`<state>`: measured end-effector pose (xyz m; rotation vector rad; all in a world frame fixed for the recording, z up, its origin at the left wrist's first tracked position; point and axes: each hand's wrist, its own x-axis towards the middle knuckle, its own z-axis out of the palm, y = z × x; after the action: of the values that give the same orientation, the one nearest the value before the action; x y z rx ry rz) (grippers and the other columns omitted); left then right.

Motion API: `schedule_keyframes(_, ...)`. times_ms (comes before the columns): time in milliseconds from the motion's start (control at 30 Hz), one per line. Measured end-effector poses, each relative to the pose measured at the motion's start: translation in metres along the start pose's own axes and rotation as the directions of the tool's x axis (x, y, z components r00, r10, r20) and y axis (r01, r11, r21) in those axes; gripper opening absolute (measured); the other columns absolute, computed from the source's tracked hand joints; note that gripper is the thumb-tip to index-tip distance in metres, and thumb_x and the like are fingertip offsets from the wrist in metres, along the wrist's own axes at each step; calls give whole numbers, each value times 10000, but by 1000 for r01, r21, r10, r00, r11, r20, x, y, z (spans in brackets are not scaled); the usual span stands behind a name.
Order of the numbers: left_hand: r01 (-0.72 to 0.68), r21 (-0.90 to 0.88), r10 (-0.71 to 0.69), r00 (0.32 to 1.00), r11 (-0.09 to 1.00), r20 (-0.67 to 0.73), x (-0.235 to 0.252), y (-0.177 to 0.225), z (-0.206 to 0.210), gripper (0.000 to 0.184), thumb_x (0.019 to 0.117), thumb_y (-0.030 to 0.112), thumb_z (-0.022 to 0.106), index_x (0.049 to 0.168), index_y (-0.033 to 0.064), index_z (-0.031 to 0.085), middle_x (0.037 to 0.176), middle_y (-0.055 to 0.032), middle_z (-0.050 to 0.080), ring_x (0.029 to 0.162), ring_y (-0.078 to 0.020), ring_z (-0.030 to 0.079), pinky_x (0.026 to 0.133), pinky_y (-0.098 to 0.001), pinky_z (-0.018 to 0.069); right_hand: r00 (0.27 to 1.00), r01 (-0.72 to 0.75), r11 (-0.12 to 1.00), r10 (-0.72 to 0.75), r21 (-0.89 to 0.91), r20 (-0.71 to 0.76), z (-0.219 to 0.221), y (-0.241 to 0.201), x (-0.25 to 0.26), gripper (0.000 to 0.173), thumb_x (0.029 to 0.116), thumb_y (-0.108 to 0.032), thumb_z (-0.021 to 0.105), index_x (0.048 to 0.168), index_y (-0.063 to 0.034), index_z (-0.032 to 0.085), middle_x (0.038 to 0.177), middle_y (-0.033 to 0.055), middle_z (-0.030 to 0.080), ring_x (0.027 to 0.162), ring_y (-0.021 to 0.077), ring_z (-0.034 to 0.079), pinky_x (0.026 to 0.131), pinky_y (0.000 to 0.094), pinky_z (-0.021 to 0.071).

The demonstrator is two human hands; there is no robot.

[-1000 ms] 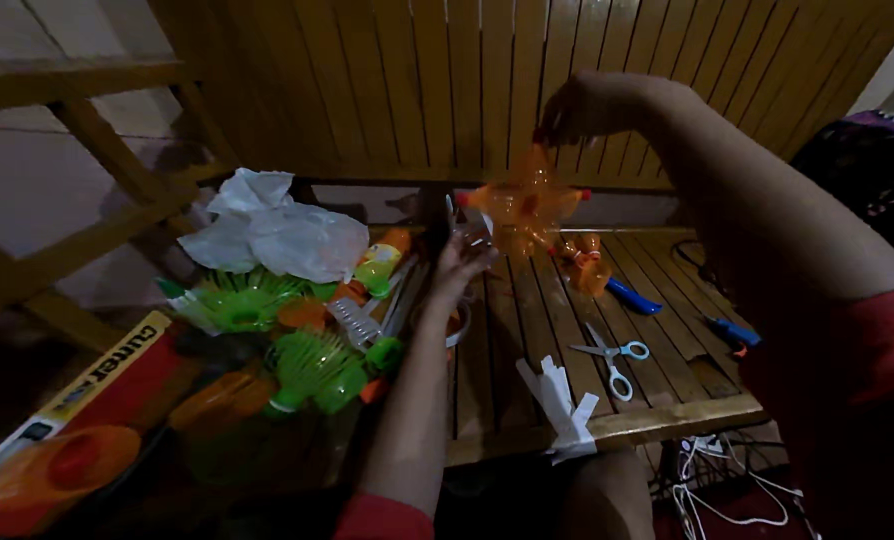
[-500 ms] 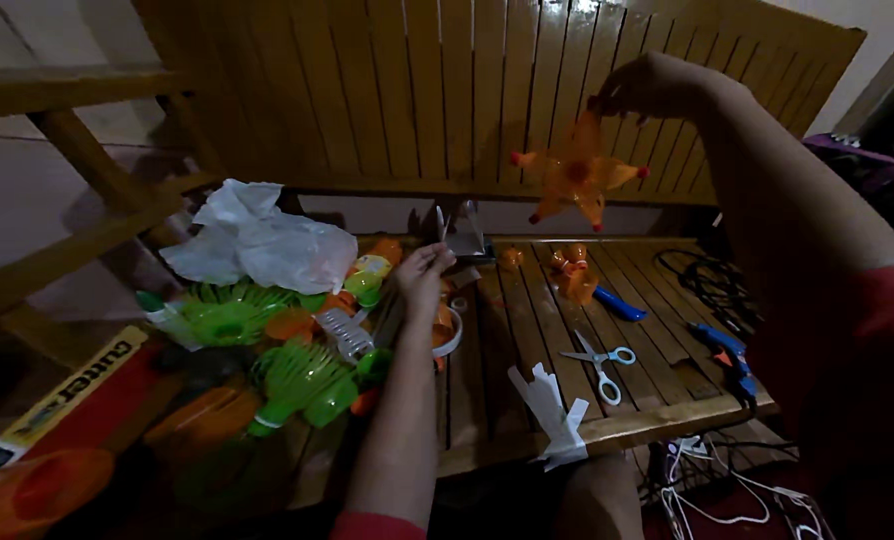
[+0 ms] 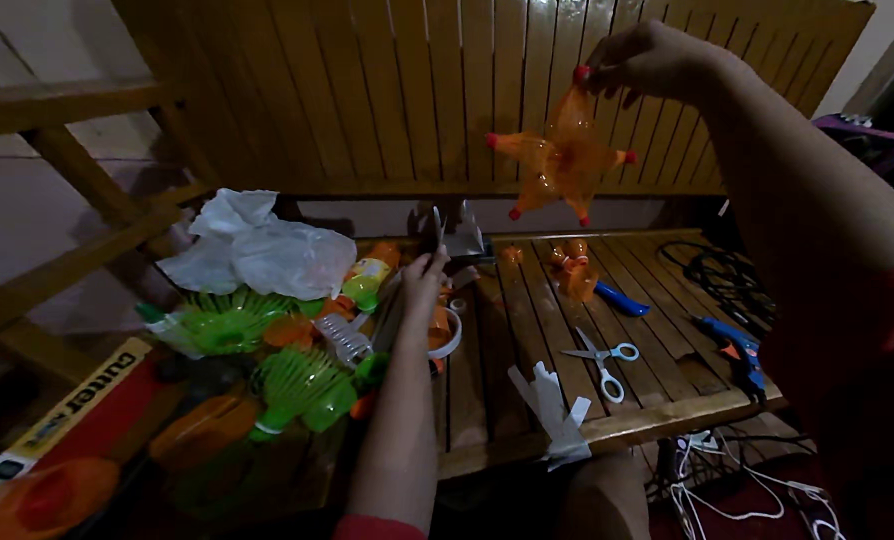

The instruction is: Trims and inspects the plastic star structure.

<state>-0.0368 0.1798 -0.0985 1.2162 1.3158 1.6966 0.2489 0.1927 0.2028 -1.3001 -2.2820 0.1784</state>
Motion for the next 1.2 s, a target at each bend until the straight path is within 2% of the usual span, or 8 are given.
schedule_keyframes(200,-113,-15,113,993,993,45,4,-6,2,353,1059,319,562,883,23,640,642,46,533,569,-46,540,620,-239,523,1000,19,1000,-19,25,11,5,-1,8,281,1066,-258,538,1251,-71,637,1147,77,647,976,134,623,840,360,528)
schedule_keyframes(333,-507,104,510,860,855,4,-27,37,10,248,1027,183,616,1140,-37,637,1005,-76,657,877,-66,620,813,-248,527,999,51,995,-51,85,0,18,-11,6,249,1050,-241,571,1213,-73,653,1086,43,655,934,104,626,811,324,536)
schedule_keyframes(400,-617,89,623,780,782,-62,-51,64,24,207,1009,159,640,1099,-26,660,953,-21,672,786,14,620,725,-162,533,994,107,988,-108,111,0,29,-19,4,242,1047,-231,576,1184,-49,656,1050,51,661,890,100,631,784,306,540)
schedule_keyframes(567,-303,-129,296,953,944,-71,-80,106,51,209,1031,185,621,1144,20,679,769,18,696,435,26,480,386,-132,386,981,196,972,-196,133,-18,67,-41,-2,226,1052,-213,568,1123,-17,657,940,48,660,773,66,639,726,255,544)
schedule_keyframes(900,-100,-288,84,994,952,-69,-69,110,55,213,1055,194,572,1048,16,687,813,7,693,458,12,482,414,-138,400,957,286,950,-277,125,-83,107,-55,-18,243,1046,-170,569,1172,24,646,971,102,666,789,93,640,752,270,539)
schedule_keyframes(1033,-124,-295,144,988,947,47,-84,112,9,259,1111,204,413,1117,73,637,923,57,692,564,25,525,506,-134,444,978,199,951,-177,235,-111,107,-33,-17,252,1057,-175,559,1177,32,635,969,106,658,765,92,652,729,270,566)
schedule_keyframes(1100,-216,-250,212,976,944,-41,-95,108,-38,258,1111,207,388,1106,153,640,943,126,690,572,66,511,508,-104,429,983,163,944,-133,285,-123,104,-22,-19,244,1060,-181,556,1162,27,632,954,95,661,746,78,645,710,254,558)
schedule_keyframes(1200,-388,-92,359,904,917,-233,-127,80,-153,214,1084,171,453,1237,192,601,1036,139,661,800,42,609,706,-138,516,985,133,924,-82,358,-154,101,-6,-24,237,1056,-185,561,1139,24,635,951,80,662,751,75,650,716,253,566)
